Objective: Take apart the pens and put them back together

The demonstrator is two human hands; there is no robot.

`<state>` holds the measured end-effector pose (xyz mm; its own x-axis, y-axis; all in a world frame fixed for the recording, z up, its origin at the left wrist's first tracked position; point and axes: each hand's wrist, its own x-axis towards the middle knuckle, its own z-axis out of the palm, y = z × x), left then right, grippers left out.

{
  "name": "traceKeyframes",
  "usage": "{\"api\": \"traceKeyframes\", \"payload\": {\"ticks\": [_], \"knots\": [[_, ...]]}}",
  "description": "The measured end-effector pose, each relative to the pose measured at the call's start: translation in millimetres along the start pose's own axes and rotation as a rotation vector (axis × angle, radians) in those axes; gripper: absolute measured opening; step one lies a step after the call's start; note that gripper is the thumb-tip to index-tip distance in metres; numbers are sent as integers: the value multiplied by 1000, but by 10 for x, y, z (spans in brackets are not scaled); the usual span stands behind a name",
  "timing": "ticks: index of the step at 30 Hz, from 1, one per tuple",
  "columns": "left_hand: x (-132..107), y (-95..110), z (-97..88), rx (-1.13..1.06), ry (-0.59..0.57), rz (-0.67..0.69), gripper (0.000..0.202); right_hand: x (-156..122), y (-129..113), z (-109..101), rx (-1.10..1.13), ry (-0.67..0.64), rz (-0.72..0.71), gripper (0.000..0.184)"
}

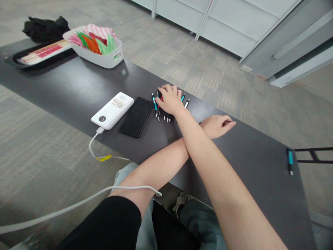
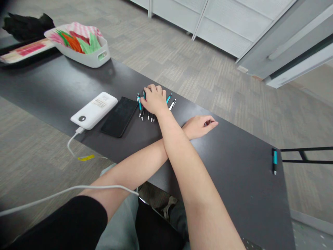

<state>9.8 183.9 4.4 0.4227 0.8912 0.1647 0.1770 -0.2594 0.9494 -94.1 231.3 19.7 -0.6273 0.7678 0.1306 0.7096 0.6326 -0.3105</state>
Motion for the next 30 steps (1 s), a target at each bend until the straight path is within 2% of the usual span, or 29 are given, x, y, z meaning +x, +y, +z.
{"api": "traceKeyframes", "payload": {"ticks": [9,14,18,23,26,28,30], "knots": [[35,-49,20,-65,12,-6,26,79,-18,3,74,10,68,48],[58,-84,25,-79,17,8,27,97,-54,-13,106,43,83,40],[63,-90,28,-83,9,23,25,131,50,21,131,49,93,41],[62,-102,41,-91,40,1,19,304,314,179,390,209,82,38],[46,-89,45,-103,63,-14,17,452,398,272,588,316,26,47],[42,-72,48,-108,75,-17,21,473,426,252,663,396,-15,59],[54,-61,56,-126,98,-38,24,358,487,131,707,507,-54,66]]}}
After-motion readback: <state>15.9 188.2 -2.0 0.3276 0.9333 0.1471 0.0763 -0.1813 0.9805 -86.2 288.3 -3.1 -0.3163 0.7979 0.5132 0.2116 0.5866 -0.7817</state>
